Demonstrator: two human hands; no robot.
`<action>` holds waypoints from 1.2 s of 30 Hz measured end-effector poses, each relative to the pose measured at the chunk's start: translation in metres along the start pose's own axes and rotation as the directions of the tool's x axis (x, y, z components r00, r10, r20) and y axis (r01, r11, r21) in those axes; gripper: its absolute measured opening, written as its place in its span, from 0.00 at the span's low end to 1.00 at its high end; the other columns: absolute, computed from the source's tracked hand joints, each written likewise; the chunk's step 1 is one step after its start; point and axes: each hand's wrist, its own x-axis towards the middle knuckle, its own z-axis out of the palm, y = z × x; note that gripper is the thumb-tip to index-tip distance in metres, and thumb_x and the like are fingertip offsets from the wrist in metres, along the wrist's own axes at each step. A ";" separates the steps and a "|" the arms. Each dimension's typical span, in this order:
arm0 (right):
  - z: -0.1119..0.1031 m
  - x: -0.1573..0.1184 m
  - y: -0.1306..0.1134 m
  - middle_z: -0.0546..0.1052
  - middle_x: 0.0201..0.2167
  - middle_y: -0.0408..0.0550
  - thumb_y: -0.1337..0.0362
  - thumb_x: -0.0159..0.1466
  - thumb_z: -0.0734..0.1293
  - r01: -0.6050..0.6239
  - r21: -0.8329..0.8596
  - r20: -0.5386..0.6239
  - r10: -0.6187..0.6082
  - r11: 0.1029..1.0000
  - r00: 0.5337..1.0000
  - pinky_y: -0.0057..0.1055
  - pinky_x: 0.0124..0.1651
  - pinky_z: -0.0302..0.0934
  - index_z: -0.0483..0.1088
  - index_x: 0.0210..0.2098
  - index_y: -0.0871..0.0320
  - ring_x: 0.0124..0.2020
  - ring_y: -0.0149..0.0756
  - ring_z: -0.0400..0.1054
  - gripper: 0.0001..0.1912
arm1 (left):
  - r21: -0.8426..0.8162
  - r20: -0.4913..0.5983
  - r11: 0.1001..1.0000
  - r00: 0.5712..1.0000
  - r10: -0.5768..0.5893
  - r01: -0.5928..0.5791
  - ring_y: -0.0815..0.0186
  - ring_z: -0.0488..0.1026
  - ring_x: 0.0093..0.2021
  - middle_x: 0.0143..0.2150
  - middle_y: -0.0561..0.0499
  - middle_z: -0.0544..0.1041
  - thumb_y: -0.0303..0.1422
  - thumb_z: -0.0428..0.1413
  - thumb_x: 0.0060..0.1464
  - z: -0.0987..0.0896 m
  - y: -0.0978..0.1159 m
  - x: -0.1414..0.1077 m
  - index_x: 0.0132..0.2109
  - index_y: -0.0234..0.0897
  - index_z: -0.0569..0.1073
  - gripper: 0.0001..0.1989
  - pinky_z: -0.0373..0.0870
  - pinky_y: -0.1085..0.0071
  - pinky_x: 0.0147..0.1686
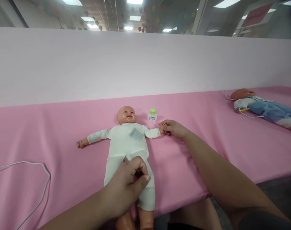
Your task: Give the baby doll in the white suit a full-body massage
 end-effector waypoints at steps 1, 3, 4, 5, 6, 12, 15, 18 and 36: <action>0.000 0.000 0.000 0.79 0.34 0.50 0.49 0.59 0.76 0.001 -0.003 0.002 -0.001 1.000 1.000 0.33 0.33 0.56 0.76 0.39 0.56 0.30 0.34 0.64 0.19 | 0.031 0.004 1.000 1.000 0.003 -0.004 0.66 0.67 0.30 0.31 0.54 0.73 0.33 0.56 0.61 0.000 0.001 0.001 0.36 0.40 0.71 0.05 0.64 0.70 0.31; 0.000 0.000 0.000 0.79 0.34 0.50 0.49 0.60 0.76 0.004 -0.009 0.002 -0.004 1.000 1.000 0.33 0.33 0.56 0.76 0.40 0.56 0.30 0.34 0.64 0.19 | 0.076 0.012 0.996 0.999 0.045 -0.046 0.65 0.71 0.32 0.32 0.53 0.76 0.29 0.57 0.59 0.001 0.003 0.003 0.36 0.40 0.74 0.03 0.67 0.70 0.34; 0.000 0.000 0.000 0.79 0.34 0.50 0.49 0.60 0.76 0.005 -0.011 0.002 -0.005 1.000 1.000 0.33 0.33 0.56 0.76 0.41 0.56 0.30 0.34 0.64 0.19 | 0.089 0.019 0.993 0.996 0.082 -0.084 0.65 0.73 0.34 0.32 0.52 0.77 0.27 0.57 0.58 0.001 0.003 0.003 0.35 0.39 0.75 0.04 0.69 0.70 0.36; 0.000 -0.001 0.000 0.79 0.35 0.50 0.49 0.60 0.76 0.006 -0.012 0.002 -0.006 1.000 1.000 0.33 0.33 0.56 0.76 0.41 0.56 0.30 0.35 0.64 0.19 | 0.097 0.032 0.987 0.992 0.125 -0.128 0.65 0.74 0.35 0.33 0.52 0.79 0.26 0.57 0.58 0.001 0.002 0.004 0.35 0.39 0.77 0.06 0.70 0.69 0.38; 0.000 -0.001 -0.001 0.79 0.35 0.51 0.49 0.60 0.76 0.007 -0.014 0.002 -0.007 1.000 1.000 0.33 0.33 0.56 0.76 0.41 0.56 0.30 0.35 0.64 0.19 | 0.101 0.049 0.980 0.984 0.169 -0.174 0.65 0.75 0.35 0.34 0.51 0.79 0.24 0.56 0.58 0.001 0.002 0.004 0.35 0.39 0.79 0.08 0.71 0.70 0.39; 0.001 -0.003 -0.004 0.79 0.34 0.50 0.49 0.59 0.76 -0.006 -0.025 -0.005 0.006 1.000 1.000 0.34 0.34 0.58 0.75 0.40 0.56 0.31 0.35 0.64 0.19 | 0.187 0.236 0.877 0.887 0.397 -0.442 0.62 0.78 0.38 0.39 0.46 0.82 0.18 0.51 0.54 0.000 0.003 -0.002 0.45 0.38 0.83 0.20 0.73 0.68 0.40; 0.002 -0.002 -0.004 0.79 0.34 0.50 0.50 0.60 0.76 -0.006 -0.023 -0.003 0.006 1.000 1.000 0.33 0.33 0.57 0.75 0.40 0.56 0.30 0.34 0.64 0.18 | 0.220 0.273 0.834 0.853 0.446 -0.507 0.62 0.76 0.35 0.34 0.47 0.81 0.19 0.52 0.52 0.001 0.006 -0.004 0.42 0.36 0.81 0.16 0.72 0.67 0.39; 0.003 -0.002 -0.004 0.79 0.34 0.50 0.52 0.60 0.76 -0.012 -0.021 -0.007 0.012 1.000 1.000 0.33 0.33 0.56 0.75 0.38 0.56 0.30 0.34 0.64 0.16 | 0.247 0.312 0.805 0.830 0.462 -0.540 0.63 0.75 0.31 0.30 0.49 0.80 0.19 0.54 0.50 0.004 0.008 -0.003 0.36 0.38 0.79 0.13 0.71 0.66 0.38; 0.004 0.002 0.001 0.77 0.31 0.46 0.51 0.58 0.77 -0.023 -0.007 -0.018 0.022 1.000 1.000 0.34 0.33 0.56 0.75 0.41 0.55 0.29 0.34 0.64 0.18 | 0.746 -0.166 0.643 0.886 0.434 -0.175 0.62 0.75 0.35 0.39 0.48 0.79 0.33 0.55 0.63 -0.089 -0.001 0.018 0.44 0.40 0.76 0.06 0.69 0.68 0.33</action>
